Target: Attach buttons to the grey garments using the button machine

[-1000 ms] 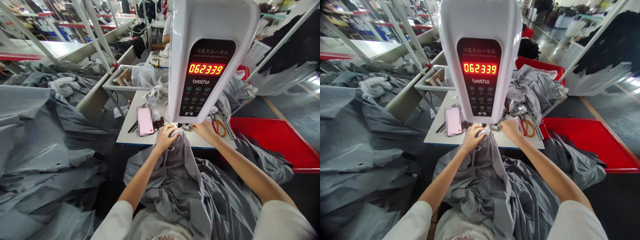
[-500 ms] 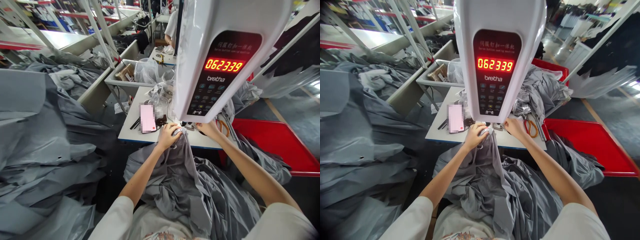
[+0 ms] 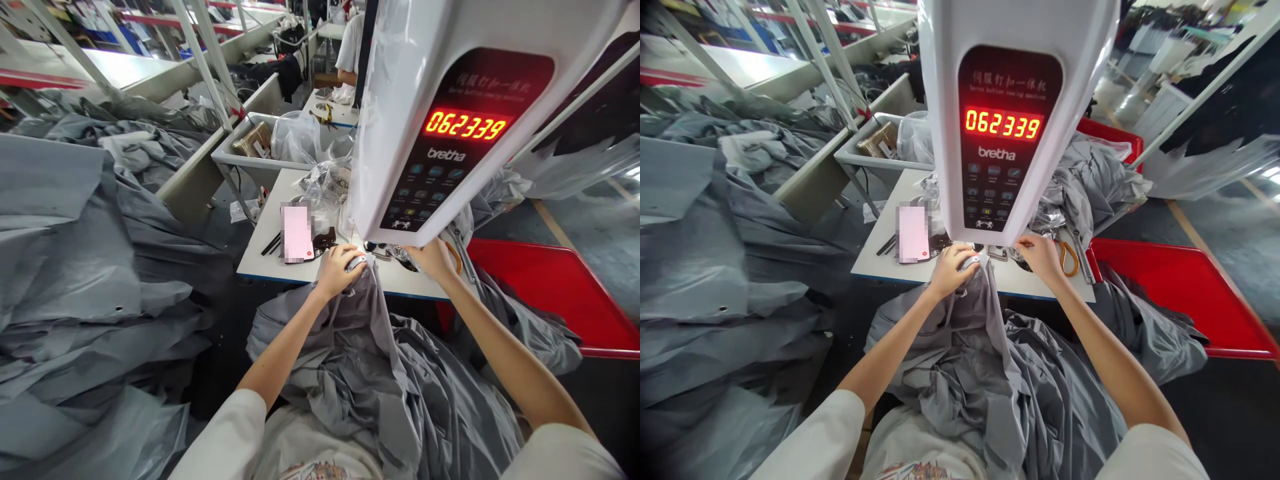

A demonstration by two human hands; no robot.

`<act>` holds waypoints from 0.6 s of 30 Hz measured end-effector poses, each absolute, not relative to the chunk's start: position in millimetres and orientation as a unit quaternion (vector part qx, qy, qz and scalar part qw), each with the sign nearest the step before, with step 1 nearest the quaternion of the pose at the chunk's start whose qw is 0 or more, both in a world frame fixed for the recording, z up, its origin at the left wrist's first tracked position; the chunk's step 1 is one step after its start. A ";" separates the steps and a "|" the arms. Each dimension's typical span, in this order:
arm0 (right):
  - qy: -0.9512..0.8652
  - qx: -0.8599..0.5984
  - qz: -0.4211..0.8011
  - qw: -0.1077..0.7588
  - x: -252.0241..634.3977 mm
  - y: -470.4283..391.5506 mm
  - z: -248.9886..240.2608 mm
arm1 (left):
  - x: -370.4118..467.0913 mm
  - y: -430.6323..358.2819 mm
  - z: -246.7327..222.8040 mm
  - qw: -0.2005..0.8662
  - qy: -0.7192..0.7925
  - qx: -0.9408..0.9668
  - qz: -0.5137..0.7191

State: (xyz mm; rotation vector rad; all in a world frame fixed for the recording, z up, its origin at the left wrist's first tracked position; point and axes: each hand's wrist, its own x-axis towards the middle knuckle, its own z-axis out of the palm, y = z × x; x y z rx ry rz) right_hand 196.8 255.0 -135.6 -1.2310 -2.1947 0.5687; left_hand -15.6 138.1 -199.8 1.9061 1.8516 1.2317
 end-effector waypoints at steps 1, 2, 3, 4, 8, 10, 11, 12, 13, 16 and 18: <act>-0.805 -0.465 0.221 0.295 196.4 247.8 -132.7 | -15.4 138.1 -199.4 0.107 0.630 0.646 0.417; -0.790 -0.470 0.242 0.310 195.5 240.3 -131.1 | -15.2 138.0 -199.1 0.108 0.632 0.645 0.417; -0.775 -0.472 0.275 0.319 193.7 232.7 -130.8 | -15.0 138.0 -198.9 0.108 0.632 0.644 0.416; -0.758 -0.471 0.315 0.322 191.0 225.4 -131.8 | -14.9 138.0 -198.8 0.108 0.632 0.645 0.416; -0.716 -0.432 0.468 0.284 172.5 205.3 -143.3 | -15.1 138.5 -200.4 0.101 0.630 0.647 0.417; -0.709 -0.414 0.501 0.275 161.4 202.3 -149.1 | -15.3 138.8 -201.4 0.096 0.629 0.648 0.419; -0.708 -0.406 0.508 0.276 156.2 202.2 -151.1 | -15.4 138.9 -201.7 0.094 0.627 0.649 0.420; -0.709 -0.398 0.512 0.278 151.6 202.6 -152.3 | -15.4 138.9 -201.8 0.093 0.625 0.650 0.421; -0.712 -0.392 0.511 0.281 147.6 203.4 -152.7 | -15.4 138.9 -201.7 0.092 0.624 0.651 0.422; -0.734 -0.387 0.483 0.281 140.0 205.1 -150.1 | -15.5 138.7 -201.0 0.091 0.627 0.650 0.419; -0.751 -0.391 0.455 0.276 137.8 205.4 -147.2 | -15.7 138.5 -200.5 0.094 0.629 0.649 0.417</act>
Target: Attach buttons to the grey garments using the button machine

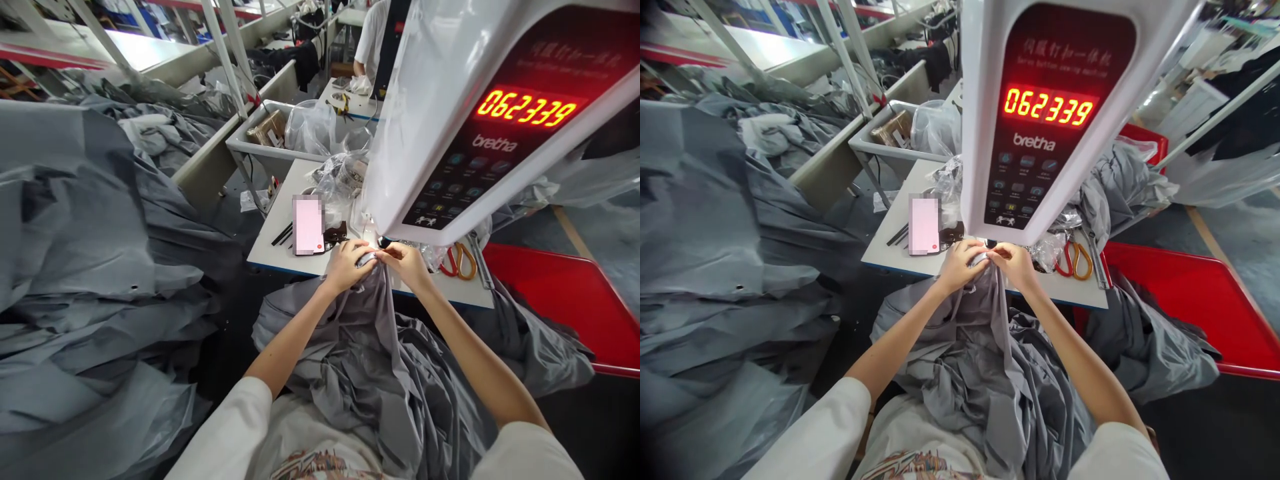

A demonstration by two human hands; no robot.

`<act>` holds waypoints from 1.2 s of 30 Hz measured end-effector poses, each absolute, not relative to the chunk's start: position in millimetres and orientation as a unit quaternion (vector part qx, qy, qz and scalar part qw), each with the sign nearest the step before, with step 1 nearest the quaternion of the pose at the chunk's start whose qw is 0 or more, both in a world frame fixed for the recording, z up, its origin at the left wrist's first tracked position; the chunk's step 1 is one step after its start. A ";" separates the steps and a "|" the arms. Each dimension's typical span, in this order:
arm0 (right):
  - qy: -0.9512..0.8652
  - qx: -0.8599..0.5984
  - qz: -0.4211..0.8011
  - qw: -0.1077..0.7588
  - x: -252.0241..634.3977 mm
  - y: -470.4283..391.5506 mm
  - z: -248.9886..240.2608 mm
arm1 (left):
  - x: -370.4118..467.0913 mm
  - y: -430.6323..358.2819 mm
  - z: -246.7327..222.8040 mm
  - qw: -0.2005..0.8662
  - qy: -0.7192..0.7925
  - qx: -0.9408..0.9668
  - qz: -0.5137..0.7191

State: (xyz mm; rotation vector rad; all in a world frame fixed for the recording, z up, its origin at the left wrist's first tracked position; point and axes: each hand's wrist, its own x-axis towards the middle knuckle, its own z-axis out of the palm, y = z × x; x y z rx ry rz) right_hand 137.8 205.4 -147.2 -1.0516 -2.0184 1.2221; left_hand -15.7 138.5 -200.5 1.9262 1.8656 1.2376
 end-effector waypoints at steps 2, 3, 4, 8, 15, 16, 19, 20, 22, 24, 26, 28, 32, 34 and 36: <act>-0.762 -0.393 0.439 0.269 137.1 205.5 -145.2 | -15.9 138.3 -200.1 0.097 0.629 0.649 0.416; -0.765 -0.392 0.436 0.267 137.1 205.7 -144.8 | -16.1 138.2 -200.0 0.099 0.629 0.650 0.415; -0.767 -0.391 0.435 0.265 137.1 206.0 -144.9 | -16.2 138.2 -200.0 0.100 0.629 0.650 0.415; -0.772 -0.387 0.434 0.257 137.6 207.8 -148.0 | -16.5 138.1 -200.2 0.103 0.627 0.647 0.421; -0.770 -0.400 0.432 0.246 136.7 207.0 -146.8 | -16.3 138.3 -200.3 0.107 0.639 0.646 0.403; -0.768 -0.400 0.436 0.246 136.4 206.9 -146.3 | -16.3 138.4 -200.4 0.104 0.638 0.647 0.404; -0.762 -0.398 0.448 0.246 135.8 207.3 -146.5 | -16.4 138.5 -201.2 0.096 0.632 0.648 0.413; -0.762 -0.395 0.451 0.245 135.9 207.6 -147.3 | -16.4 138.6 -201.5 0.095 0.630 0.649 0.416; -0.766 -0.388 0.449 0.246 136.4 208.3 -149.4 | -16.4 138.8 -202.0 0.095 0.629 0.649 0.418; -0.776 -0.382 0.435 0.249 137.2 208.3 -151.4 | -16.3 138.8 -202.2 0.095 0.629 0.648 0.418; -0.785 -0.383 0.416 0.254 138.0 207.2 -152.7 | -16.1 138.7 -201.9 0.094 0.630 0.647 0.420; -0.784 -0.392 0.401 0.266 138.9 205.2 -153.1 | -15.9 138.3 -201.3 0.094 0.628 0.647 0.421; -0.798 -0.388 0.360 0.288 140.4 200.2 -151.8 | -15.8 137.7 -199.7 0.100 0.632 0.648 0.414; -0.819 -0.367 0.331 0.292 140.5 198.4 -151.0 | -15.9 137.6 -199.4 0.101 0.635 0.648 0.409; -0.832 -0.351 0.312 0.295 139.9 197.5 -150.5 | -15.9 137.6 -199.5 0.099 0.635 0.649 0.408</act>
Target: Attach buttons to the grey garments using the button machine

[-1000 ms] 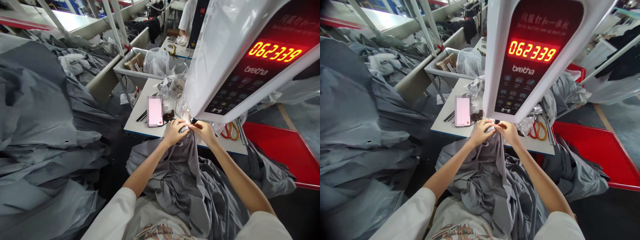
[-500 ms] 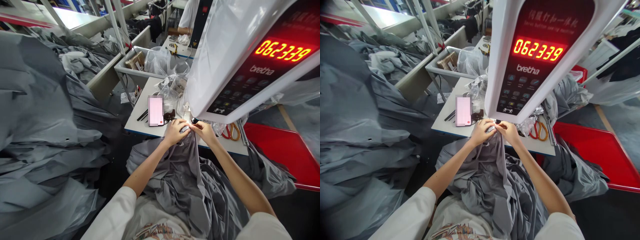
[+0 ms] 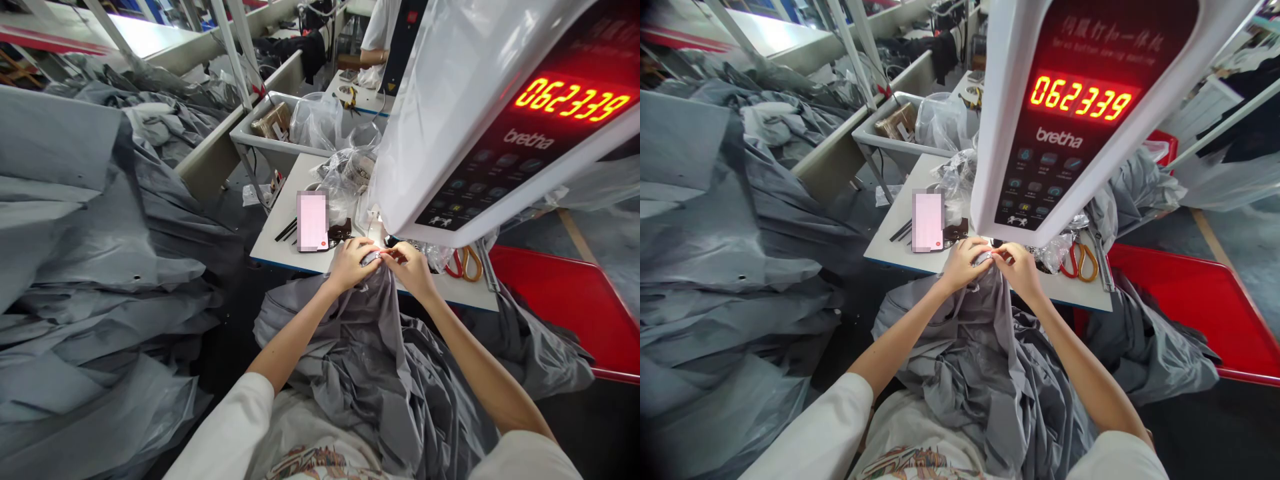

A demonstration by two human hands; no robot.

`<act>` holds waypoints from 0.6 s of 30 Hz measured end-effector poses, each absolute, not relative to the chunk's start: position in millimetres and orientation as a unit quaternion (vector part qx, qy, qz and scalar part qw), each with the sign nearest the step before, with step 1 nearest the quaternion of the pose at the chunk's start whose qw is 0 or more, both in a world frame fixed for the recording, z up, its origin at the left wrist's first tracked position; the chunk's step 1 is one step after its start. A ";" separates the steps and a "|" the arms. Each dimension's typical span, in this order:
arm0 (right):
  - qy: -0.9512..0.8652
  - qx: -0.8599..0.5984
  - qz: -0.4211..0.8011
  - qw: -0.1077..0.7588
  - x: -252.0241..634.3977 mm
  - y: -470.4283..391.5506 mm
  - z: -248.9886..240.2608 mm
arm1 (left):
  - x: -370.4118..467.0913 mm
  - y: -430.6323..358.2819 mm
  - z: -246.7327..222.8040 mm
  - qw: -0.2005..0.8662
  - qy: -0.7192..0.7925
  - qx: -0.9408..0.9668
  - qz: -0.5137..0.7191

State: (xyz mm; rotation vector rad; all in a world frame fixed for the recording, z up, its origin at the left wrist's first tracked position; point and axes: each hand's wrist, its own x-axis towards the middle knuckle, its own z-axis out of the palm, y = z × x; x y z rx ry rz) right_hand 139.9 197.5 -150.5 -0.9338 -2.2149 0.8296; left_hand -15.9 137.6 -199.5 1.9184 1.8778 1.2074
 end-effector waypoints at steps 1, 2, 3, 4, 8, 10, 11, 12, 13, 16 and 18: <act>-0.837 -0.346 0.306 0.295 139.5 197.3 -150.4 | -15.9 137.6 -199.6 0.097 0.635 0.648 0.409; -0.840 -0.342 0.301 0.295 139.0 197.1 -150.3 | -16.0 137.6 -199.7 0.096 0.635 0.648 0.409; -0.843 -0.341 0.292 0.297 138.5 196.9 -150.3 | -16.0 137.6 -199.7 0.096 0.635 0.648 0.409; -0.846 -0.341 0.278 0.301 138.1 196.6 -150.4 | -16.0 137.5 -199.7 0.096 0.636 0.647 0.410; -0.873 -0.327 0.191 0.307 137.6 195.5 -151.9 | -16.1 137.0 -199.3 0.099 0.634 0.649 0.410; -0.893 -0.306 0.150 0.294 138.0 195.9 -153.7 | -16.2 136.9 -199.3 0.099 0.635 0.649 0.408; -0.900 -0.298 0.136 0.288 138.3 196.4 -154.6 | -16.3 136.8 -199.3 0.099 0.636 0.649 0.406; -0.904 -0.293 0.125 0.283 138.5 197.2 -155.4 | -16.3 136.8 -199.2 0.098 0.638 0.648 0.405; -0.907 -0.292 0.117 0.281 138.8 198.1 -155.9 | -16.3 136.8 -199.0 0.098 0.639 0.647 0.403; -0.913 -0.289 0.098 0.273 139.1 200.7 -155.0 | -16.3 136.4 -197.8 0.099 0.641 0.646 0.401; -0.920 -0.281 0.085 0.258 138.7 201.7 -152.5 | -16.3 136.0 -196.8 0.106 0.641 0.647 0.400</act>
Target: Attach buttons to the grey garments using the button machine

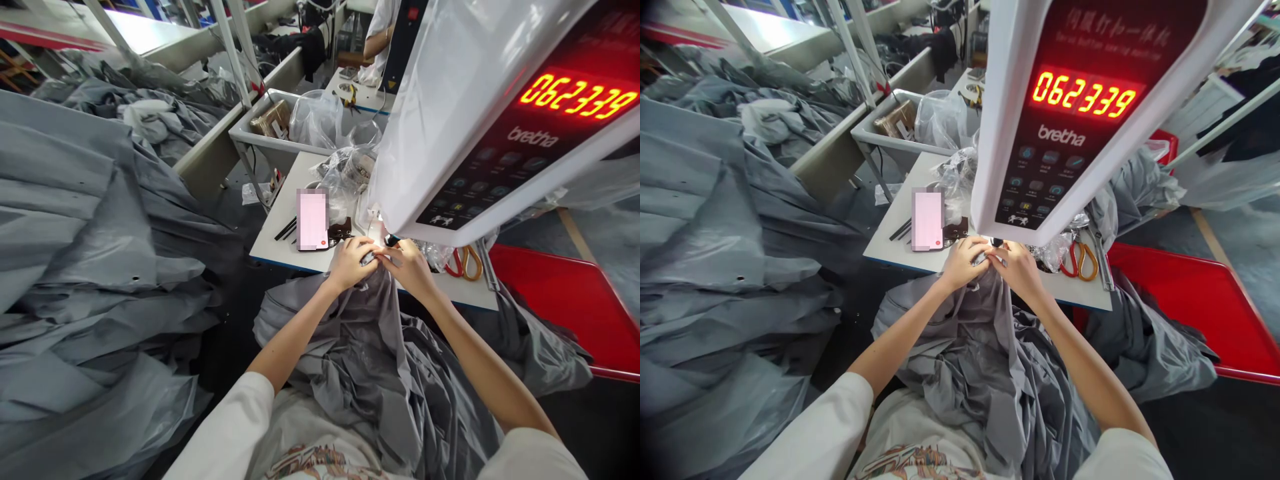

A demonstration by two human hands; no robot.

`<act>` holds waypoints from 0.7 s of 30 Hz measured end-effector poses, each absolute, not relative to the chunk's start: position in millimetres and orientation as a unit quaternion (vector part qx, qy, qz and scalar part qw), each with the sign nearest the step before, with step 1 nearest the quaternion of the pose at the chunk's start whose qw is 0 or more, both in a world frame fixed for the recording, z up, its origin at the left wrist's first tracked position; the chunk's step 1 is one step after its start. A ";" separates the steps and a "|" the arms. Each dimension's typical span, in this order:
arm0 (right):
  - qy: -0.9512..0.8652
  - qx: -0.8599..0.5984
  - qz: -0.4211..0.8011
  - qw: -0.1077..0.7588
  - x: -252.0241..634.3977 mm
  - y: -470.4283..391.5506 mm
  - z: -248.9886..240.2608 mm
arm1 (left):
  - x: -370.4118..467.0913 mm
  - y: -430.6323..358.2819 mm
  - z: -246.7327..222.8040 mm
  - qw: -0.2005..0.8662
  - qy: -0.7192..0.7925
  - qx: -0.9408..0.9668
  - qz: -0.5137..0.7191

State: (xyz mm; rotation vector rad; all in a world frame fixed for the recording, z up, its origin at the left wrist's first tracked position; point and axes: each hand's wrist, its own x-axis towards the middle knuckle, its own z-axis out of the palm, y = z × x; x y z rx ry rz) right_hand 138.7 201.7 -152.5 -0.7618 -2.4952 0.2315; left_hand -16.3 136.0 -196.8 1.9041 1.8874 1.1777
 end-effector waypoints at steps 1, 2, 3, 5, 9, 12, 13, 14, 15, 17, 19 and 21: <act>-0.924 -0.278 0.082 0.250 138.3 201.9 -151.1 | -16.3 135.9 -196.5 0.112 0.641 0.647 0.399; -0.926 -0.276 0.081 0.242 137.8 201.8 -149.7 | -16.3 135.8 -196.5 0.116 0.641 0.646 0.398; -0.927 -0.276 0.085 0.238 137.2 201.6 -148.6 | -16.2 135.9 -196.6 0.119 0.641 0.646 0.398; -0.922 -0.280 0.112 0.241 136.4 200.7 -146.9 | -16.2 136.2 -197.3 0.118 0.638 0.645 0.403; -0.881 -0.311 0.215 0.286 137.4 198.2 -145.0 | -16.2 136.9 -198.2 0.111 0.634 0.645 0.412; -0.856 -0.336 0.257 0.298 139.3 197.4 -143.9 | -16.3 136.8 -197.8 0.111 0.635 0.646 0.409; -0.854 -0.337 0.263 0.297 139.7 197.5 -144.0 | -16.3 136.7 -197.6 0.110 0.636 0.646 0.408; -0.853 -0.336 0.269 0.296 139.8 197.6 -144.4 | -16.3 136.6 -197.5 0.109 0.637 0.646 0.407; -0.851 -0.335 0.275 0.297 139.7 197.9 -145.0 | -16.3 136.6 -197.5 0.107 0.638 0.646 0.406; -0.846 -0.339 0.286 0.296 138.9 198.5 -147.3 | -16.3 136.5 -197.4 0.103 0.638 0.647 0.404; -0.843 -0.342 0.291 0.296 138.0 199.2 -150.3 | -16.4 136.5 -197.2 0.103 0.639 0.649 0.400; -0.843 -0.344 0.289 0.296 137.5 199.8 -153.4 | -16.5 136.5 -196.9 0.106 0.639 0.649 0.399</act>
